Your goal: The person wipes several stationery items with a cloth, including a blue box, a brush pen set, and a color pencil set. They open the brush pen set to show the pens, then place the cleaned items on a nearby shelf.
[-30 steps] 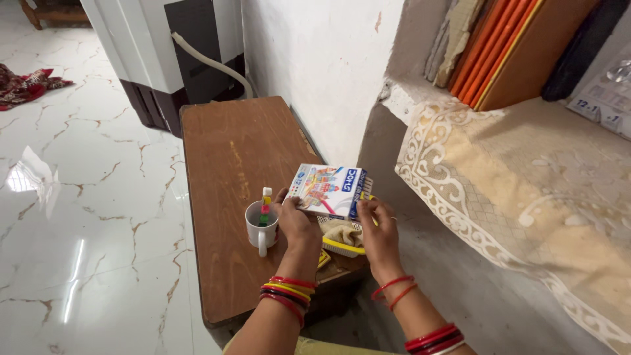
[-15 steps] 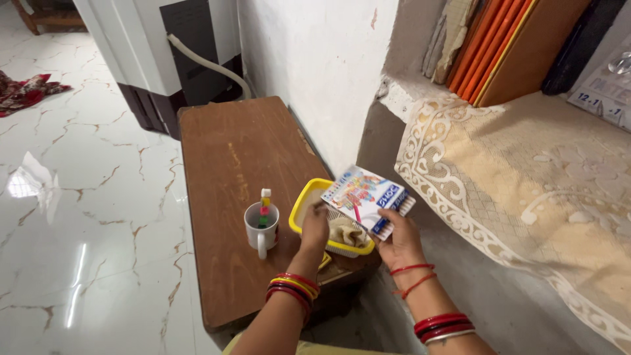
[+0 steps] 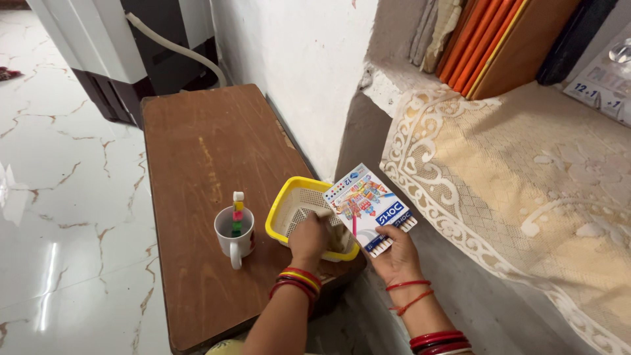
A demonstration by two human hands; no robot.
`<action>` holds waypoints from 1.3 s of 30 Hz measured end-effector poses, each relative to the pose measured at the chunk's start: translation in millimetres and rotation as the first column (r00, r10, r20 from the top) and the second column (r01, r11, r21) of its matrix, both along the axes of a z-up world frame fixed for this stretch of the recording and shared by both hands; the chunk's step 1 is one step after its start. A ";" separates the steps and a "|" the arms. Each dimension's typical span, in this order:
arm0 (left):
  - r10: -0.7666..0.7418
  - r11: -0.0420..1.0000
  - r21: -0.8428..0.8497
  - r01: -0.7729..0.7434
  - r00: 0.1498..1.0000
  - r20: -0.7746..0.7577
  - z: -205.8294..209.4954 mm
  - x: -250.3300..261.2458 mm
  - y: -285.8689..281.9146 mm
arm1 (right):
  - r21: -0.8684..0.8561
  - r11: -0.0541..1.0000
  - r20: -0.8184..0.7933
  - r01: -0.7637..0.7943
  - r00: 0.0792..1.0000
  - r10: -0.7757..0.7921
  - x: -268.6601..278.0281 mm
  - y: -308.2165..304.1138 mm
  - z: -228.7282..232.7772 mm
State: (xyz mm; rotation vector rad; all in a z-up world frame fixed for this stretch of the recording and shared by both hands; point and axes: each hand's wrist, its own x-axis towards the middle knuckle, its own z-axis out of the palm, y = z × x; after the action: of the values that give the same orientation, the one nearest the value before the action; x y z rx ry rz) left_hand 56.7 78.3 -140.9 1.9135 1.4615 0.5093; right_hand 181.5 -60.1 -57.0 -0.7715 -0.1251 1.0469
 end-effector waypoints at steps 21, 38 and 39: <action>-0.182 0.956 0.285 0.064 0.893 0.412 211.4 -42.5 -73.5 | 0.148 0.988 -0.019 -0.032 0.999 0.036 -42.4 -17.2 48.8; -0.651 0.670 0.592 0.448 0.738 0.178 292.4 -36.0 -176.3 | 0.287 0.957 0.097 0.044 0.992 -0.075 -10.0 -104.3 124.8; -0.632 0.717 0.542 0.438 0.737 0.241 299.4 -35.0 -179.7 | 0.292 0.956 0.099 0.039 0.993 -0.071 -9.3 -113.9 134.3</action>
State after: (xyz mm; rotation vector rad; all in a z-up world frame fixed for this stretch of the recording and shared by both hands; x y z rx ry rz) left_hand 21.7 -101.4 158.5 2.2856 0.4575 0.9538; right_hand 172.2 -174.0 77.4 -0.5615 -0.3407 0.9087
